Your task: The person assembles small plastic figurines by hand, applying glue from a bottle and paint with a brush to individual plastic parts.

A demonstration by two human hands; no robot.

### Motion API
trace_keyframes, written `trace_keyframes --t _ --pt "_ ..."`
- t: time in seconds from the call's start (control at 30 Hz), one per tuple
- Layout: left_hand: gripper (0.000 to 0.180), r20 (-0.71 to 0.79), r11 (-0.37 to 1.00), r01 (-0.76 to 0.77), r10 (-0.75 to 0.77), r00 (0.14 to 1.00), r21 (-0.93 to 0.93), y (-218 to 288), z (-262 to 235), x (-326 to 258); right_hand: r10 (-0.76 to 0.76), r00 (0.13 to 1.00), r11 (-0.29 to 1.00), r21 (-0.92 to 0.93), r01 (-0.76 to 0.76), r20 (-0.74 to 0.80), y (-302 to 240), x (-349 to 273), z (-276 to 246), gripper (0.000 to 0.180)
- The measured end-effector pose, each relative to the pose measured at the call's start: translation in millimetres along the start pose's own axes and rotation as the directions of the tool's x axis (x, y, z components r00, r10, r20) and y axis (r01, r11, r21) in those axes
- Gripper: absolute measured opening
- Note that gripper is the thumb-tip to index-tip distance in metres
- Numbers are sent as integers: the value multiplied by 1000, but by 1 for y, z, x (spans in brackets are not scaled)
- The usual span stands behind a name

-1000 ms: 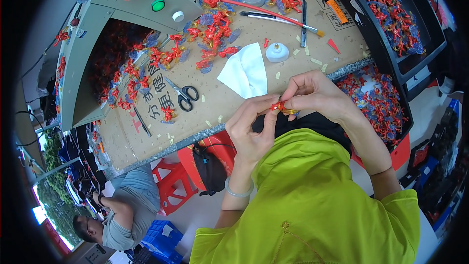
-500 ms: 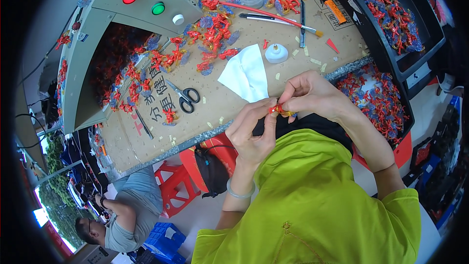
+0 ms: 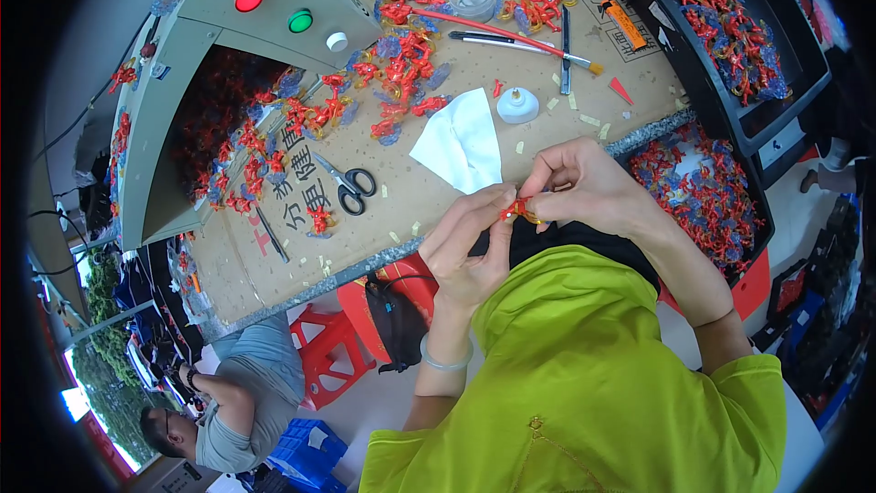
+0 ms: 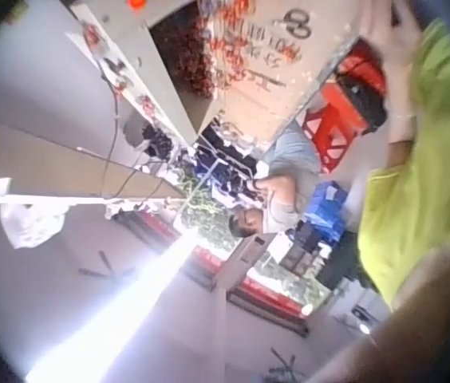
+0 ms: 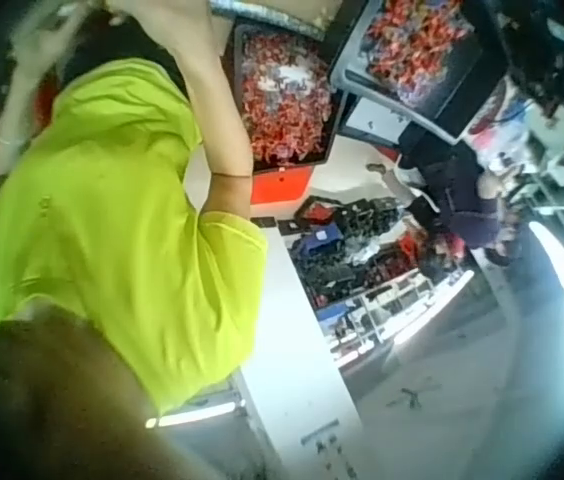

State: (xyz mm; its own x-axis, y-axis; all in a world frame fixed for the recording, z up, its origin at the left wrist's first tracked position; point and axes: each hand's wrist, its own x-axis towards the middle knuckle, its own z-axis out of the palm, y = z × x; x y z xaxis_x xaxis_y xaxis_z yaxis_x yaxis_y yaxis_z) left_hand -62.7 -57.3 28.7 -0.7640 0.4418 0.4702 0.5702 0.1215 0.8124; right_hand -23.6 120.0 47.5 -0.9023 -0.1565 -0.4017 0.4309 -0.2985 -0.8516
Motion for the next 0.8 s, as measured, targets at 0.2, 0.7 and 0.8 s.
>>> trace_keyframes --t 0.2,0.7,0.8 --pt "21 22 998 -62 62 998 -27 -5 -1 -1 -9 1000 999 -52 8 -24 0 -5 1 14" --pt "17 77 999 -39 36 996 36 9 -2 6 -43 999 994 99 45 -16 6 -9 -5 11" --pt "14 85 999 -18 15 996 31 9 -3 7 1 1000 993 114 -1 -1 -1 -15 -6 16"
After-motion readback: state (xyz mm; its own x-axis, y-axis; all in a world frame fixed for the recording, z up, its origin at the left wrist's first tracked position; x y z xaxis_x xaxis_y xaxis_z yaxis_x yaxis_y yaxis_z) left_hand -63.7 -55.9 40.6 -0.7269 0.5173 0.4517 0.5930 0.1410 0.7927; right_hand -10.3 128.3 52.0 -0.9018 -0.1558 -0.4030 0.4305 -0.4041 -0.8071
